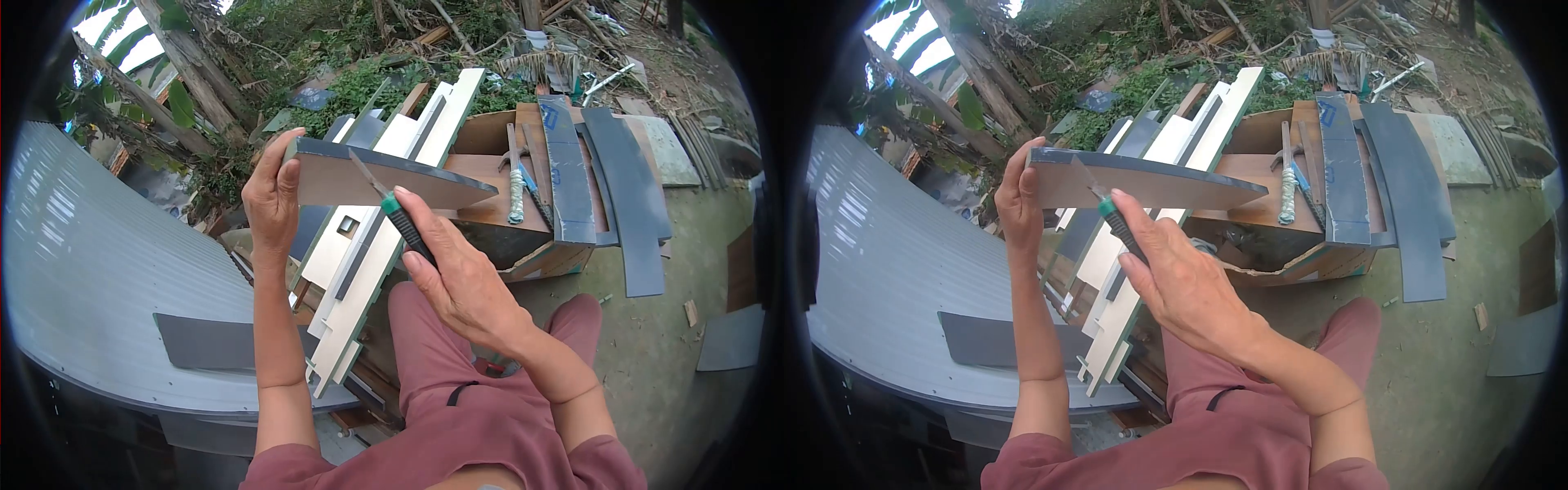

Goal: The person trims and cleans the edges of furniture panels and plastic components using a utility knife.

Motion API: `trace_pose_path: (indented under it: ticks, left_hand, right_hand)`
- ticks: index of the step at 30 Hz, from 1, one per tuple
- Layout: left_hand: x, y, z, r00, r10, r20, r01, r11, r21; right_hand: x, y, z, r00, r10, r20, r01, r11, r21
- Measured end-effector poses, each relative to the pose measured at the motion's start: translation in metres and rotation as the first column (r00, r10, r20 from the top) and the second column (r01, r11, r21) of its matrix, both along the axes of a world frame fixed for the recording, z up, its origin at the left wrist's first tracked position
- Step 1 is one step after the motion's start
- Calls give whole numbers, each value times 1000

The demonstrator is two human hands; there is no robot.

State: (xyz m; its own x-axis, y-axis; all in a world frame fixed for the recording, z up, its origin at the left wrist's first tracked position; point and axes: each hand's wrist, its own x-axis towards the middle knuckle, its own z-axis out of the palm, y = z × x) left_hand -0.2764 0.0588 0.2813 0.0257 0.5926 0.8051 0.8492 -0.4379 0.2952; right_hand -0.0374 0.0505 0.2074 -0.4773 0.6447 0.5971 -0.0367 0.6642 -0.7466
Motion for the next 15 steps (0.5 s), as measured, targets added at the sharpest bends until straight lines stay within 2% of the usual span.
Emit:
trace_pose_path:
  ticks: [2,4,6,10,12,15]
  left_hand:
    - [7,-6,-2,998,2,-68,1,999,41]
    - [10,-13,-4,998,9,-67,-9,1000,1]
    - [11,-16,-7,997,-7,-78,9,1000,24]
    - [7,-22,-12,999,-9,-46,9,1000,-9]
    - [3,-21,-15,999,-1,42,2,1000,-13]
    - [-5,-19,-18,999,7,34,-8,1000,21]
  right_hand:
    - [-17,-2,15,1000,23,12,-23,1000,-12]
    - [-24,-4,17,998,50,27,-50,998,-28]
    - [-29,-3,9,1000,-27,-3,27,1000,4]
    - [-32,11,-24,993,-116,-28,116,993,8]
    - [-32,24,-44,979,-191,63,195,980,-49]
    - [-34,48,-80,962,-250,114,262,959,-109]
